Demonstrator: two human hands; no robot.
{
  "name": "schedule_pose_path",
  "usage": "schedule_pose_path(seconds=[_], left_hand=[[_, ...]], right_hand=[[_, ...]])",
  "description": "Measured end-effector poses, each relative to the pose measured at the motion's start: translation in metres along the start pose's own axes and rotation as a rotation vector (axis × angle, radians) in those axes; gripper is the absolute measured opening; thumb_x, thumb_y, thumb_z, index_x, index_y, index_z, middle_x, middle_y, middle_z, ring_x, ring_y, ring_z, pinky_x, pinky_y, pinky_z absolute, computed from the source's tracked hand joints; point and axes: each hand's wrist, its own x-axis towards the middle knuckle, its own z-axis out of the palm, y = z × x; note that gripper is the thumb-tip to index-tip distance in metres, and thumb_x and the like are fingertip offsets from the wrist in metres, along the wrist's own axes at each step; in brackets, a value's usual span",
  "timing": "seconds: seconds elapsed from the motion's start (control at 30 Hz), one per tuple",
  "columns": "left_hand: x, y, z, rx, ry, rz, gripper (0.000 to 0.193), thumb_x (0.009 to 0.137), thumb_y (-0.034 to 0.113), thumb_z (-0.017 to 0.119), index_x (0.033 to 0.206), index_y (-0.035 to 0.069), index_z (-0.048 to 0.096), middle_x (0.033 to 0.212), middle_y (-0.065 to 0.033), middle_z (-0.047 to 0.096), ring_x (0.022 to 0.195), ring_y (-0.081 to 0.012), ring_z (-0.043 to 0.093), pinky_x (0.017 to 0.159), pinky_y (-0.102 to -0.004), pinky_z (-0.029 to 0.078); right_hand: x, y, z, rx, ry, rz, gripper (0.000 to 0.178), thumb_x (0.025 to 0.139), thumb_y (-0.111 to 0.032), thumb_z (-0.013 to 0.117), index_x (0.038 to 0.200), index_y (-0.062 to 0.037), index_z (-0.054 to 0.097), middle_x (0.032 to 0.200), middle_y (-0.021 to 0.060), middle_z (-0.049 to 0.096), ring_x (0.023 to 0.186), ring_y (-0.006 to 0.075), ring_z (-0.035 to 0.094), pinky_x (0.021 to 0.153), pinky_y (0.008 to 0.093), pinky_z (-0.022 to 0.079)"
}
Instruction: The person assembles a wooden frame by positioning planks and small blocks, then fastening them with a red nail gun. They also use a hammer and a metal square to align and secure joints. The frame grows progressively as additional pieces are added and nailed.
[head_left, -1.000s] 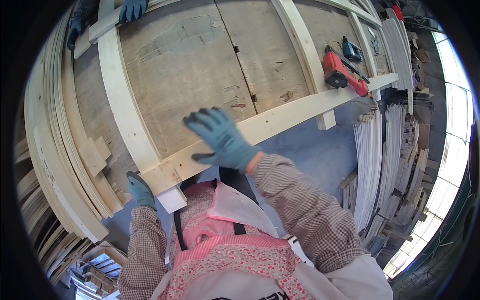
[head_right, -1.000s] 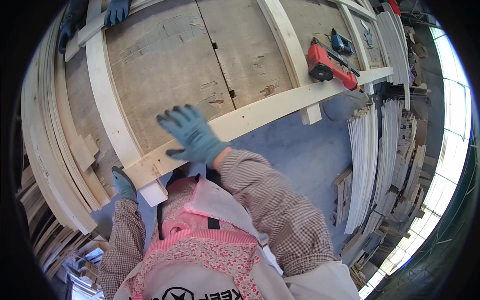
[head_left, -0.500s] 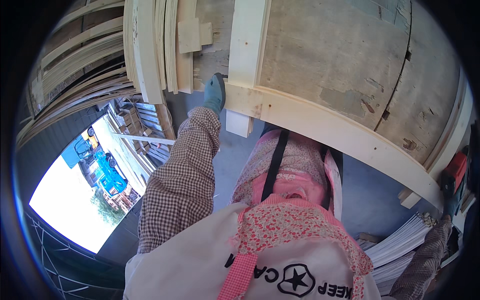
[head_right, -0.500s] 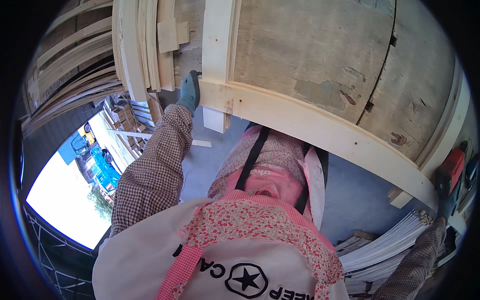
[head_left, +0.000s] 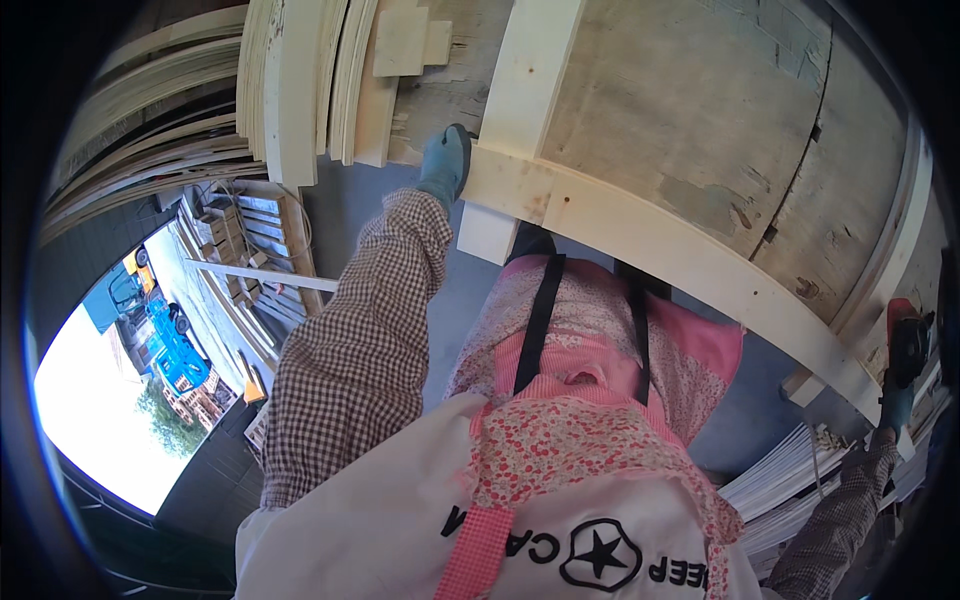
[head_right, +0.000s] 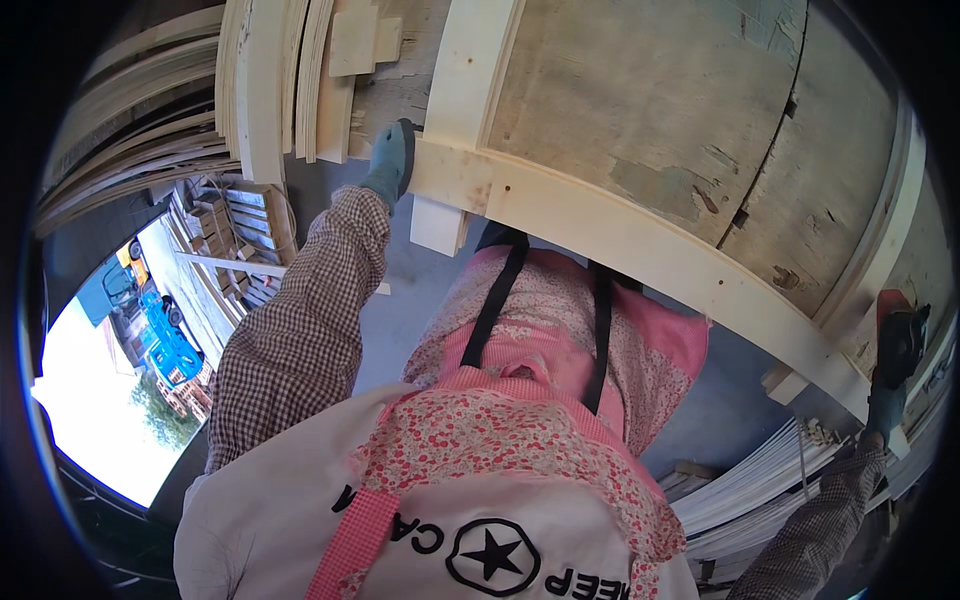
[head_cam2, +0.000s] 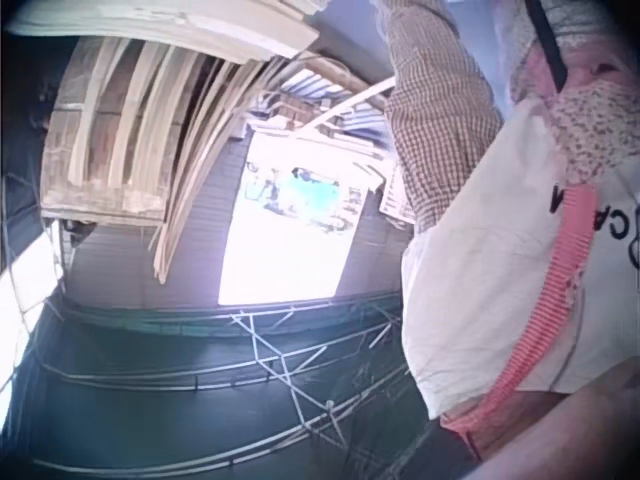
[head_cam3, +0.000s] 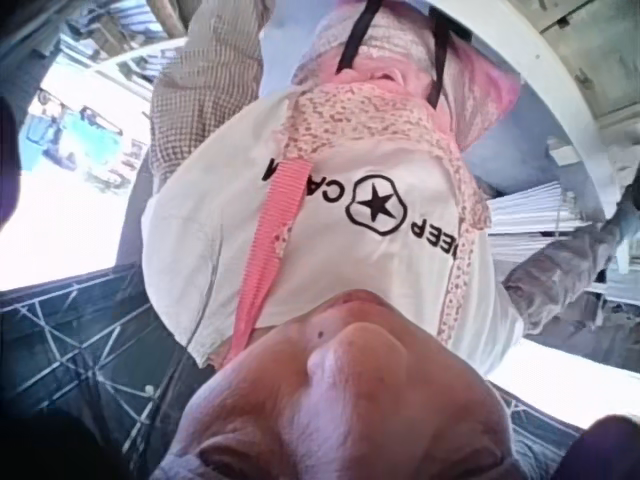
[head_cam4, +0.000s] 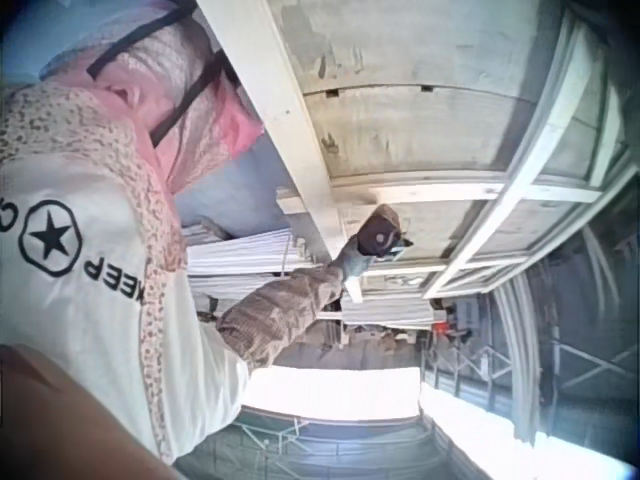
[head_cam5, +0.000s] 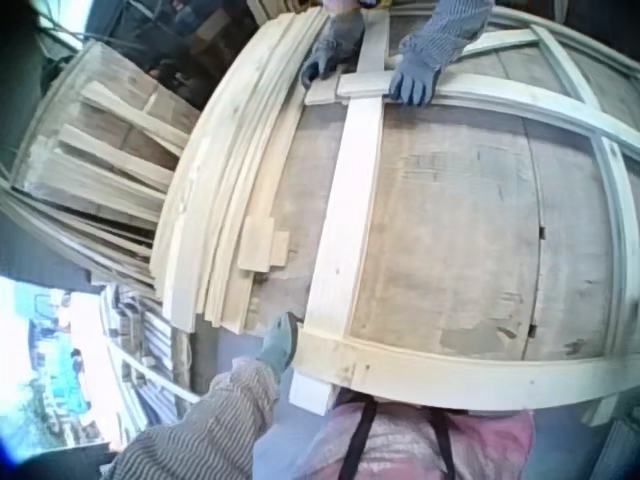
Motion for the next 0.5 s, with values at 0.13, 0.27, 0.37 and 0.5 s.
schedule_pose_path(seconds=[0.13,0.27,0.37,0.5], left_hand=[[-0.001,0.018,0.001,0.086,-0.106,0.147,0.052,0.090,0.038,0.036,0.104,-0.005,0.060,0.104,-0.0278,0.060,0.098,-0.0414,0.058,0.085,-0.0423,0.044],[-0.005,0.015,0.001,0.110,-0.133,0.151,0.051,0.091,0.038,0.035,0.111,-0.002,0.058,0.112,-0.0253,0.058,0.105,-0.0399,0.055,0.091,-0.0422,0.043],[-0.011,0.020,-0.002,0.094,-0.172,0.154,0.050,0.092,0.039,0.036,0.113,-0.001,0.058,0.114,-0.0239,0.058,0.107,-0.0384,0.054,0.092,-0.0409,0.042],[-0.007,0.016,-0.002,0.085,-0.202,0.181,0.049,0.093,0.037,0.038,0.113,-0.002,0.058,0.114,-0.0235,0.058,0.107,-0.0375,0.055,0.092,-0.0405,0.042]], right_hand=[[-0.117,0.049,-0.007,0.827,0.064,-0.257,0.048,0.079,-0.033,0.065,0.116,-0.0039,0.056,0.104,0.0105,0.063,0.083,0.0202,0.063,0.073,0.0336,0.050],[-0.284,-0.032,-0.043,0.832,-0.161,-0.268,0.048,0.081,-0.031,0.061,0.120,-0.0050,0.053,0.112,0.0101,0.058,0.093,0.0221,0.058,0.081,0.0350,0.046],[-0.382,-0.118,-0.030,0.732,-0.348,-0.491,0.048,0.082,-0.030,0.058,0.123,-0.0059,0.050,0.118,0.0097,0.055,0.101,0.0235,0.055,0.087,0.0361,0.043],[-0.447,-0.216,0.010,0.601,-0.390,-0.963,0.048,0.084,-0.028,0.055,0.127,-0.0070,0.047,0.126,0.0092,0.051,0.111,0.0253,0.051,0.096,0.0375,0.039]])
